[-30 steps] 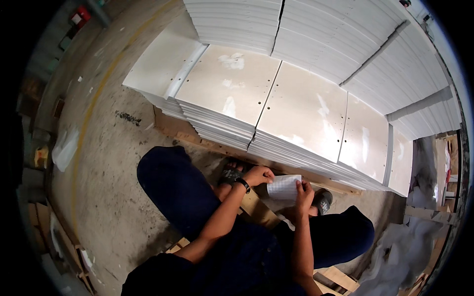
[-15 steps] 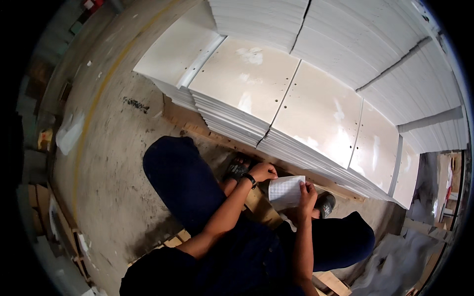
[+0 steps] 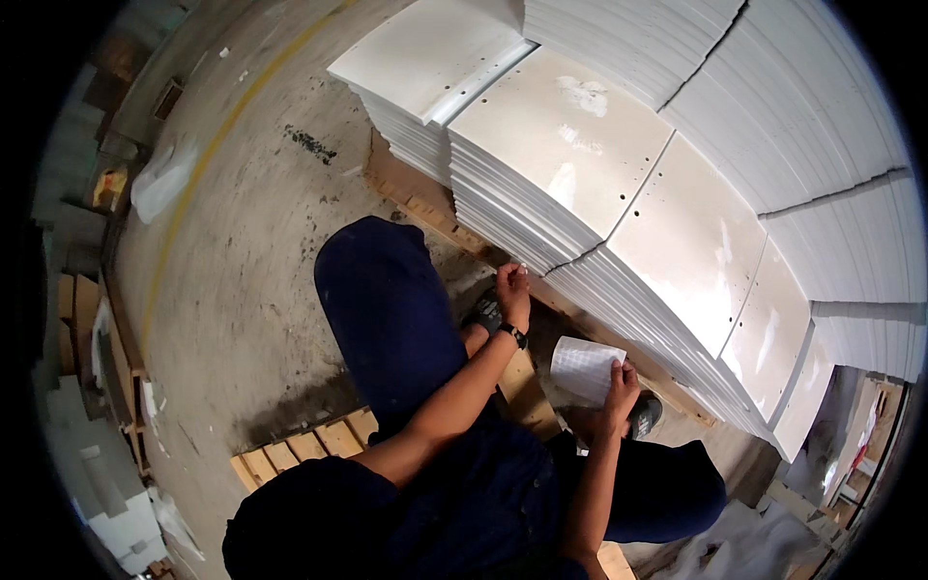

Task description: The person labels white furniture panels by hand using a sheet of stickers, applying one sticker to the side of each panel in a large stack on a wooden pallet.

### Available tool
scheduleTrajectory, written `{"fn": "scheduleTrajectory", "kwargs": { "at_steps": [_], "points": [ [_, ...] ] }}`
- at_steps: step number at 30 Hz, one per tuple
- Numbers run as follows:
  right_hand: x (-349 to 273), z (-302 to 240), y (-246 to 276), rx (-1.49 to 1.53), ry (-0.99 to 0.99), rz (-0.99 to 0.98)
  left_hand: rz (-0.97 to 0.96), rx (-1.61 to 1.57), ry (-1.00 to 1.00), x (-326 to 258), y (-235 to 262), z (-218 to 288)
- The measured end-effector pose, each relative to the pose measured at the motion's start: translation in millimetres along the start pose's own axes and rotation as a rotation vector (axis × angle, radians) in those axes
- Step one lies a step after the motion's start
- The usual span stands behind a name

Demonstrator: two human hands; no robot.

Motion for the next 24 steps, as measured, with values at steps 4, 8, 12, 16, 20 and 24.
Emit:
{"fn": "scheduleTrajectory", "kwargs": {
  "at_steps": [4,8,12,16,20,24],
  "points": [
    [-12,-17,-1,0.048,-0.057,-0.001,-0.11,0.044,-0.05,-11,-16,12],
    [-11,-18,0,0.024,-0.051,0.01,-0.124,-0.05,-0.054,-8,-18,13],
    [-10,-11,7,0.044,-0.047,-0.012,-0.129,0.039,-0.031,-6,-19,13],
    [-11,-10,8,0.056,-0.053,-0.003,-0.071,-0.006,-0.104,-3,-19,11],
    [-8,0,13,0.084,-0.06,-0.008,0.092,0.1,-0.148,11,-5,2],
    [-9,3,25,0.036,-0.027,0.01,-0.037,-0.098,0.478,1,-7,-17]
  ]
}}
Point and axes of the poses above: each hand's wrist, its own x-axis towards the middle knuckle, its own y-axis out of the back of the hand, z = x × y, the point moved 4 cm from there along x, towards the middle knuckle, and after that the axes turned 3 degrees about x, right-handed, at the moved point
